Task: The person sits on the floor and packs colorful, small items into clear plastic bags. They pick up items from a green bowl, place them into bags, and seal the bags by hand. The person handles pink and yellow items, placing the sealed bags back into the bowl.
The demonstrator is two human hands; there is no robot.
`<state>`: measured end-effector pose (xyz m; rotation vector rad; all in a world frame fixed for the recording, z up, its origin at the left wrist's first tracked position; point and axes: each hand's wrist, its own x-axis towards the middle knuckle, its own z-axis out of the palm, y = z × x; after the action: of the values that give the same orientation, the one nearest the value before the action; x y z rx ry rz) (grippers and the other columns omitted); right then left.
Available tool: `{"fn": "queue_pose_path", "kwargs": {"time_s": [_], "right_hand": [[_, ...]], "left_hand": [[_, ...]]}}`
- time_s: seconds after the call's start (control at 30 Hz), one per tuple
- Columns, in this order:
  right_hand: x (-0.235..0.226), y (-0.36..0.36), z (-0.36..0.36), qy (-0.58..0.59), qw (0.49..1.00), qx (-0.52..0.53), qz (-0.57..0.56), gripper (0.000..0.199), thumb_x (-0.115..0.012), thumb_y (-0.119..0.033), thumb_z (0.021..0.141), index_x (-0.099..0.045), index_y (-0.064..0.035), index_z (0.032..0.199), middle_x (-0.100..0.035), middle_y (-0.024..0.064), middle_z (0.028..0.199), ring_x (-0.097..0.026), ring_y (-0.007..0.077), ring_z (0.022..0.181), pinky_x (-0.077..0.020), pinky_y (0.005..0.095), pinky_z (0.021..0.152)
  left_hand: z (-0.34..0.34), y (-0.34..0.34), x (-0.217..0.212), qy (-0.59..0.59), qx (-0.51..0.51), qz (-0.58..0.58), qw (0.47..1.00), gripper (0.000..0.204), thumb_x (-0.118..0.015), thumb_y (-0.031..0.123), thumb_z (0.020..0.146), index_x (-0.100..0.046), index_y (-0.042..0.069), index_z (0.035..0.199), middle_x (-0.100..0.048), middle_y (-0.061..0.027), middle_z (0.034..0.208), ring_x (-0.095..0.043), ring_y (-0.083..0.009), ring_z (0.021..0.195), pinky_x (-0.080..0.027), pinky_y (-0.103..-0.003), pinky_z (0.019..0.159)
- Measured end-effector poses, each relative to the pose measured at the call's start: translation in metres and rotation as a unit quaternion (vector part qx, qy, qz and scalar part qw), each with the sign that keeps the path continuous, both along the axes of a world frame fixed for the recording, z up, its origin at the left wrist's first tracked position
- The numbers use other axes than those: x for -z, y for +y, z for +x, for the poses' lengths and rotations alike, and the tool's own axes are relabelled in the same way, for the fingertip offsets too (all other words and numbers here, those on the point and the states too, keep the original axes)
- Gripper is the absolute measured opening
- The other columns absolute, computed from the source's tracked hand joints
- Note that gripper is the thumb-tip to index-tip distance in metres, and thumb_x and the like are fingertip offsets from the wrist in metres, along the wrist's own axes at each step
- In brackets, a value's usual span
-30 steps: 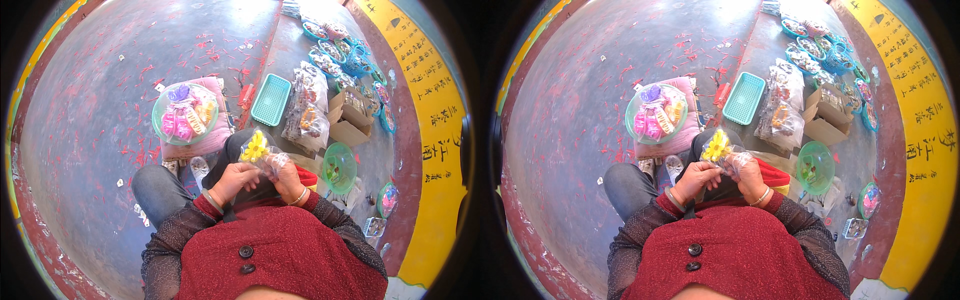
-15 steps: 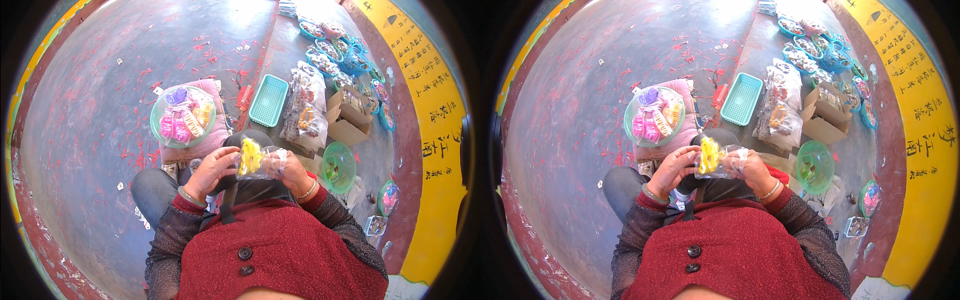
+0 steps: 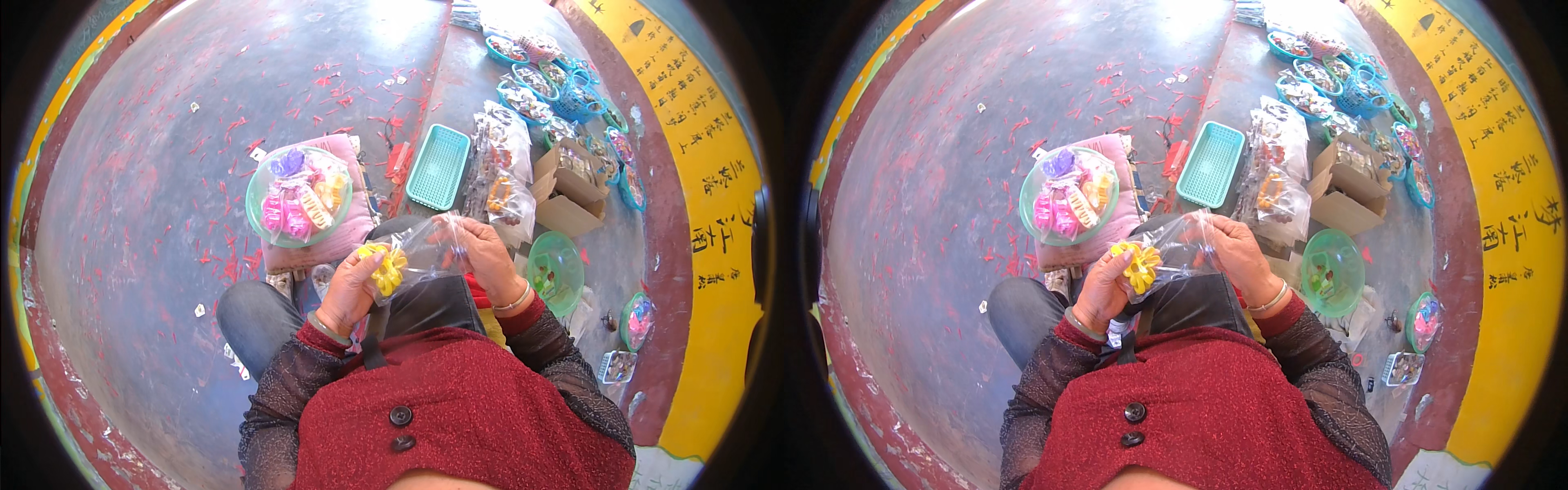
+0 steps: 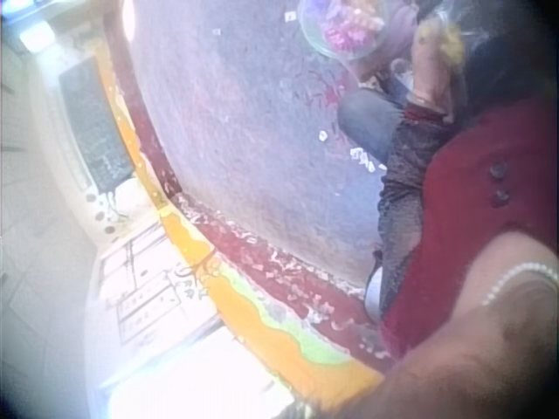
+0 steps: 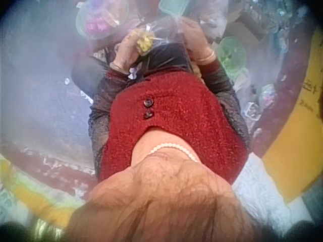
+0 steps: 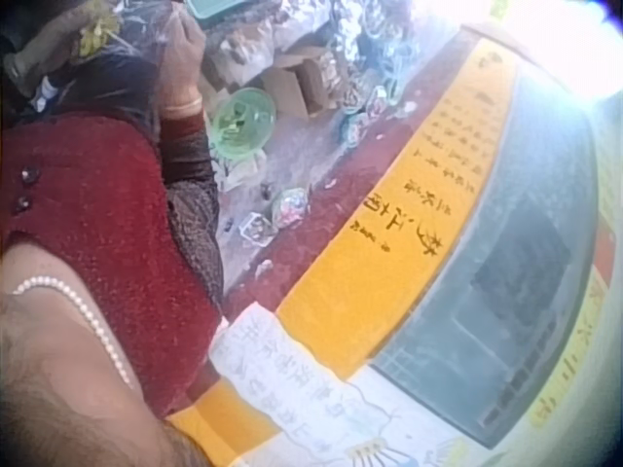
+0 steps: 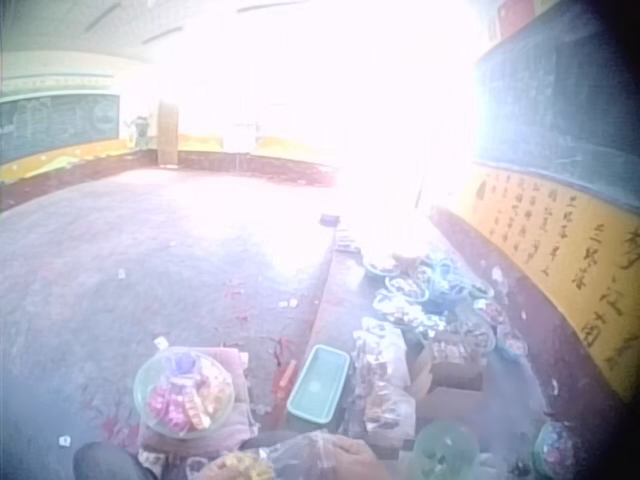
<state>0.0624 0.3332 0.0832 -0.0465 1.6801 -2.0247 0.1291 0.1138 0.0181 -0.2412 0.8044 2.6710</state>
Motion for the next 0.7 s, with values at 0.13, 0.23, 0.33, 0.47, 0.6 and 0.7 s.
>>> {"fn": "queue_pose_path", "kwargs": {"time_s": [0.13, 0.23, 0.33, 0.47, 0.6, 0.7], "right_hand": [[0.005, 0.004, -0.001, 0.056, 0.99, 0.103, -0.072, 0.033, -0.049, -0.02, 0.098, -0.052, -0.0005, 0.125, -0.066, 0.0081, 0.097, -0.059, 0.0078, 0.061, -0.0376, 0.0157, 0.045], [0.01, 0.012, -0.01, 0.115, 0.969, 0.212, -0.051, 0.034, -0.051, -0.02, 0.097, -0.051, -0.002, 0.126, -0.065, 0.0077, 0.101, -0.061, 0.0094, 0.078, -0.0402, 0.0173, 0.055], [0.016, 0.007, -0.001, 0.036, 0.974, 0.207, -0.082, 0.041, -0.057, -0.023, 0.094, -0.047, -0.0037, 0.129, -0.06, 0.0082, 0.114, -0.059, 0.0143, 0.098, -0.044, 0.0245, 0.072], [0.037, -0.03, 0.027, -0.123, 0.977, 0.067, -0.163, 0.063, -0.062, -0.027, 0.091, -0.031, -0.0022, 0.14, -0.047, 0.0111, 0.134, -0.047, 0.0221, 0.121, -0.0398, 0.0341, 0.093], [0.038, -0.064, 0.031, -0.112, 0.953, 0.024, -0.282, 0.07, -0.063, -0.029, 0.09, -0.026, -0.0017, 0.142, -0.045, 0.0102, 0.137, -0.044, 0.0204, 0.125, -0.035, 0.0342, 0.102], [0.039, -0.073, 0.024, -0.103, 0.947, 0.039, -0.303, 0.051, -0.057, -0.026, 0.094, -0.04, -0.0003, 0.135, -0.052, 0.0102, 0.13, -0.049, 0.0173, 0.12, -0.0364, 0.0315, 0.102]], "left_hand": [[-0.001, 0.002, 0.004, 0.002, -0.048, -0.008, 0.999, 0.034, -0.057, 0.019, 0.092, -0.051, -0.002, 0.119, -0.061, -0.0169, 0.112, -0.061, -0.0279, 0.104, -0.048, -0.039, 0.093], [-0.001, -0.001, 0.003, -0.025, -0.103, 0.014, 0.994, 0.033, -0.058, 0.02, 0.092, -0.051, 0.0, 0.118, -0.061, -0.0149, 0.113, -0.06, -0.0272, 0.105, -0.048, -0.039, 0.093], [-0.002, -0.002, 0.006, -0.002, -0.172, 0.021, 0.985, 0.033, -0.058, 0.021, 0.092, -0.051, 0.001, 0.118, -0.06, -0.0135, 0.115, -0.059, -0.0259, 0.106, -0.048, -0.038, 0.093], [-0.007, 0.005, -0.002, 0.029, -0.216, 0.055, 0.974, 0.032, -0.057, 0.021, 0.093, -0.051, 0.002, 0.118, -0.059, -0.0122, 0.118, -0.056, -0.0253, 0.11, -0.045, -0.038, 0.096], [-0.005, 0.011, -0.012, 0.067, -0.203, 0.051, 0.976, 0.031, -0.056, 0.02, 0.093, -0.052, 0.003, 0.118, -0.058, -0.0115, 0.119, -0.055, -0.0251, 0.112, -0.043, -0.039, 0.099], [-0.002, 0.012, -0.003, 0.087, -0.202, 0.026, 0.975, 0.03, -0.056, 0.018, 0.093, -0.051, 0.003, 0.119, -0.057, -0.0107, 0.12, -0.054, -0.0243, 0.113, -0.042, -0.039, 0.1]]}}
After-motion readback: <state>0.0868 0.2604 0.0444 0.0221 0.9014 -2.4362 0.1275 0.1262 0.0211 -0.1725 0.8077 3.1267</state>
